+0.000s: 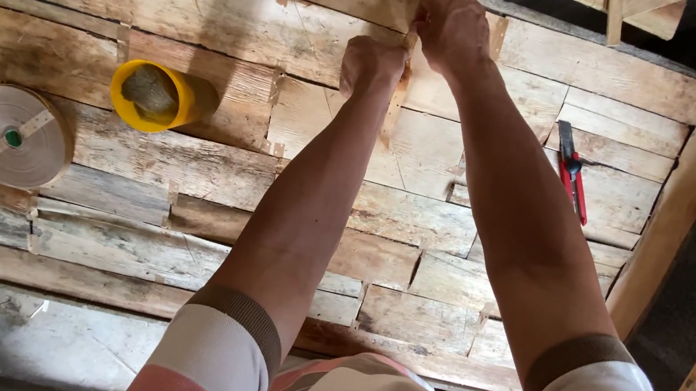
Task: Filling gaps in a large wooden surface by applying adhesive tape and cutting wood strips with a utility knife.
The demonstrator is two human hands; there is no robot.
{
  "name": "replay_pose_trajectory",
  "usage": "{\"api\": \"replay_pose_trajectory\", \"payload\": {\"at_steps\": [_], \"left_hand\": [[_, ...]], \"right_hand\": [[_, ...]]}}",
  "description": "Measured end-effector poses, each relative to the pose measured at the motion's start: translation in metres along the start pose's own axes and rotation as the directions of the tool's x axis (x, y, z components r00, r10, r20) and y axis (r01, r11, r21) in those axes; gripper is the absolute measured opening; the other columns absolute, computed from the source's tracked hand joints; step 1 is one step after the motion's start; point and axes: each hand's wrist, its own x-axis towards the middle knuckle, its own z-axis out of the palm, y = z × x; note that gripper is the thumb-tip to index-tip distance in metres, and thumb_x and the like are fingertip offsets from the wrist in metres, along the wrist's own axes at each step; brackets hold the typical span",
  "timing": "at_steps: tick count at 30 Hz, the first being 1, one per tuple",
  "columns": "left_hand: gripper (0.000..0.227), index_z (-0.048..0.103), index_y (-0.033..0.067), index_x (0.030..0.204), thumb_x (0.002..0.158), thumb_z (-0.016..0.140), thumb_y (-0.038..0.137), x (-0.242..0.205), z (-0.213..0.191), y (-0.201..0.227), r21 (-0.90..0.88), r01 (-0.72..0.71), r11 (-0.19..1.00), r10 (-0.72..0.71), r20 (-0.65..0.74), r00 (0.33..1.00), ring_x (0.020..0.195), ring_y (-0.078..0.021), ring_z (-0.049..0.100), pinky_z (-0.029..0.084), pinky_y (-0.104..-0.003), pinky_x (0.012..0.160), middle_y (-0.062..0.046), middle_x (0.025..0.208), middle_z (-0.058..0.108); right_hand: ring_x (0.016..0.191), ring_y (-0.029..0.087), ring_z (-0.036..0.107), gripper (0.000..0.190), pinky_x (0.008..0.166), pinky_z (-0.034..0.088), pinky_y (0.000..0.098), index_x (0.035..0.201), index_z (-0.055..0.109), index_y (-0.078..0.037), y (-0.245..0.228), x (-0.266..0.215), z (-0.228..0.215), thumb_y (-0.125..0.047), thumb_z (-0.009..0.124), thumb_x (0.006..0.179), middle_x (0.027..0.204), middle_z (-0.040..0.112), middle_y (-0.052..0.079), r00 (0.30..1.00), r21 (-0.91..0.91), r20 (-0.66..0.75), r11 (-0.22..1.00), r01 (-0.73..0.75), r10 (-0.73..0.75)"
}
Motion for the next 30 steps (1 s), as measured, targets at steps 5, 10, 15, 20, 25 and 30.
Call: {"api": "replay_pose_trajectory", "payload": {"at_steps": [5,10,15,20,25,30], "left_hand": [[0.036,0.074,0.0157,0.063,0.085,0.081,0.043,0.026,0.014,-0.010,-0.068,0.011,0.998,-0.010,0.005,1.000,0.045,-0.0049,0.064,0.048,-0.028,0.043,0.005,0.059,0.074],[0.038,0.074,0.0143,0.064,0.086,0.080,0.045,0.002,-0.001,0.003,-0.037,0.027,0.999,-0.027,0.007,1.000,0.044,-0.0054,0.063,0.046,-0.029,0.042,0.005,0.060,0.073],[0.033,0.075,0.0154,0.065,0.085,0.080,0.041,0.008,0.004,0.000,-0.006,0.050,0.999,-0.050,-0.031,0.998,0.045,-0.0055,0.061,0.042,-0.030,0.040,0.006,0.059,0.073],[0.031,0.076,0.0124,0.069,0.087,0.081,0.037,0.001,-0.002,0.003,-0.074,0.075,0.994,-0.073,0.031,0.997,0.045,-0.0049,0.063,0.043,-0.027,0.040,0.003,0.061,0.074],[0.026,0.076,0.0113,0.073,0.085,0.081,0.034,0.012,0.006,-0.003,-0.165,0.066,0.984,-0.064,0.021,0.998,0.043,-0.0052,0.065,0.044,-0.025,0.038,0.002,0.061,0.076],[0.024,0.076,0.0101,0.076,0.084,0.082,0.032,0.020,0.009,-0.011,-0.220,0.072,0.973,-0.071,0.014,0.997,0.043,-0.0058,0.065,0.044,-0.025,0.037,0.001,0.062,0.077]], "right_hand": [[0.087,0.024,0.071,0.008,0.077,0.057,0.0406,0.096,0.078,-0.015,-0.002,0.004,-0.004,-0.022,0.073,0.097,0.103,0.074,0.007,0.997,0.016,0.074,0.999,-0.041,0.039],[0.090,0.029,0.071,0.006,0.080,0.057,0.0422,0.088,0.080,-0.016,0.011,0.013,0.006,-0.022,0.081,0.087,0.095,0.075,0.010,0.998,-0.057,0.007,0.996,0.070,-0.070],[0.088,0.032,0.070,0.046,0.076,0.056,0.0442,0.084,0.065,-0.007,-0.004,0.008,-0.029,-0.035,0.098,0.067,0.090,0.072,0.013,0.982,0.059,-0.018,0.981,-0.185,0.186],[0.085,0.025,0.072,0.038,0.079,0.057,0.0392,0.080,0.066,-0.012,0.022,0.009,0.000,-0.037,0.094,0.072,0.086,0.073,0.009,0.929,0.227,0.011,0.904,-0.362,0.369],[0.077,0.023,0.069,0.040,0.074,0.055,0.0407,0.083,0.065,-0.012,0.035,0.010,0.010,-0.038,0.094,0.075,0.081,0.072,0.008,0.955,0.299,-0.068,0.919,-0.256,0.288],[0.068,0.023,0.063,0.054,0.065,0.053,0.0423,0.080,0.062,-0.011,0.011,0.006,-0.002,-0.049,0.098,0.067,0.078,0.068,0.008,0.963,0.161,-0.067,0.955,-0.247,0.261]]}}
